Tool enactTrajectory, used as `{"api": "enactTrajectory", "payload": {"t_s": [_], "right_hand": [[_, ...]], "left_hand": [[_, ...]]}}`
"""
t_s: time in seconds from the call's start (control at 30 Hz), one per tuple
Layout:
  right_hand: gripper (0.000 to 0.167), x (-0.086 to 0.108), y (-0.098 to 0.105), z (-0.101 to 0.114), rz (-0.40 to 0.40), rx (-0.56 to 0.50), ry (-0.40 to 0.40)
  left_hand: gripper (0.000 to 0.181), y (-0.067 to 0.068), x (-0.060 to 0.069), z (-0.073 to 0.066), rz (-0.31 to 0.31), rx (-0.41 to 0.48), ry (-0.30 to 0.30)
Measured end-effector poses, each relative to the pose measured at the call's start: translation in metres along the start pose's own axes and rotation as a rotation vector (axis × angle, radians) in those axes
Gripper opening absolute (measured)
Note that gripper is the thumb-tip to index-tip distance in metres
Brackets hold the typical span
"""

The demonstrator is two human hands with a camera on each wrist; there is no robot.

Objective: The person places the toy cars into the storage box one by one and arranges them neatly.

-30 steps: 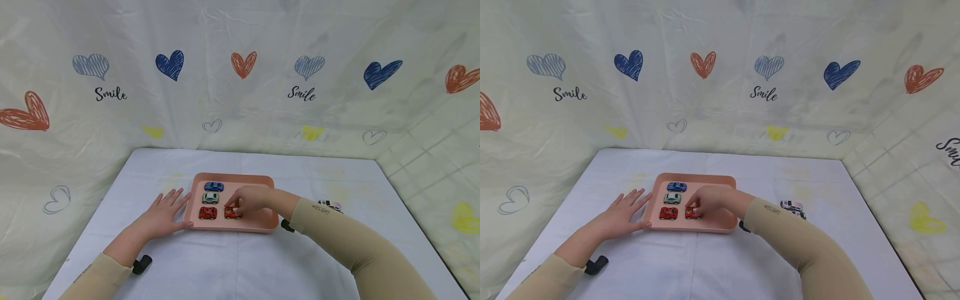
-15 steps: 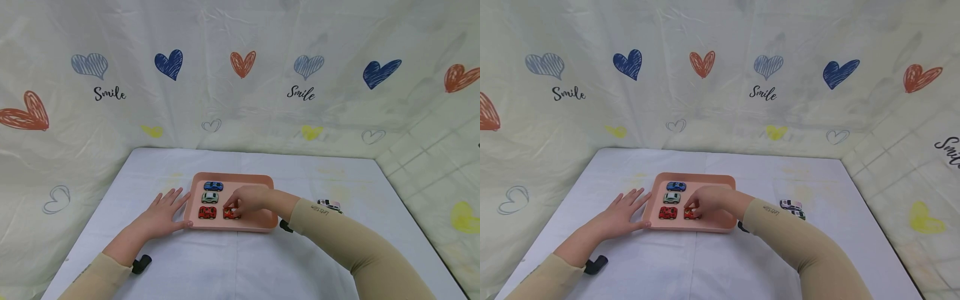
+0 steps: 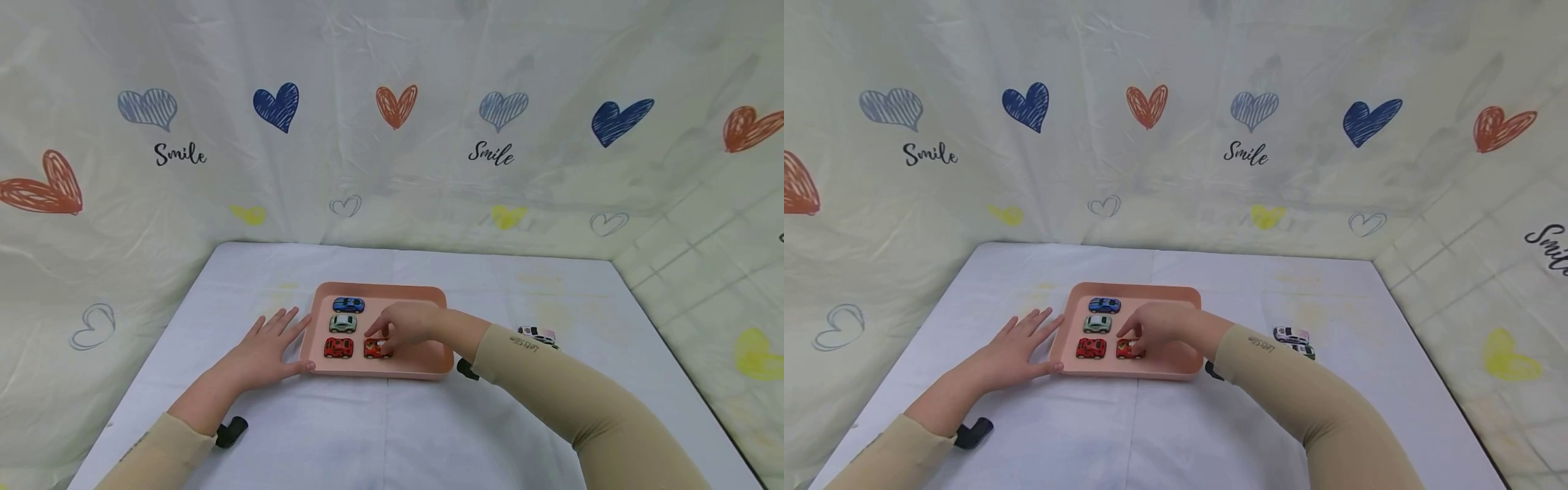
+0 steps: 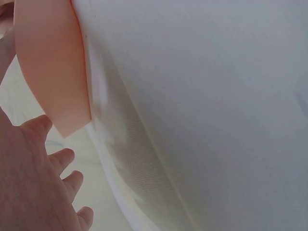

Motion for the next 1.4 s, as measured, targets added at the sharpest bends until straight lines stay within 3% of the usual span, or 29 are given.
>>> {"api": "enactTrajectory", "payload": {"t_s": [0.23,0.57,0.8,1.03,1.4], "right_hand": [[0.035,0.005,0.005,-0.003,-0.017,-0.051,-0.020],[0.033,0.018,0.021,-0.010,-0.113,-0.056,0.020],[0.034,0.031,0.025,-0.024,-0.157,-0.076,0.027],[0.034,0.047,0.021,-0.037,-0.150,-0.131,0.016],[0.035,0.084,0.021,-0.061,-0.168,-0.133,-0.039]], "left_hand": [[0.101,-0.005,-0.001,0.006,0.001,-0.018,-0.001],[0.100,-0.001,0.001,0.000,-0.015,0.001,-0.008],[0.103,-0.007,-0.003,0.008,-0.014,-0.013,0.000],[0.103,-0.011,-0.005,0.014,-0.028,-0.022,0.001],[0.100,0.000,0.001,0.000,-0.010,0.008,-0.006]]}}
Point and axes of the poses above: each hand's wrist, its own x-axis away from the middle knuckle, its own y-axis out of the back of the hand, z = x × y, the point moved 6 cm from there along -x, towards the middle knuckle, and after that the axes turned 10 degrees about x, right-handed, at the moved point
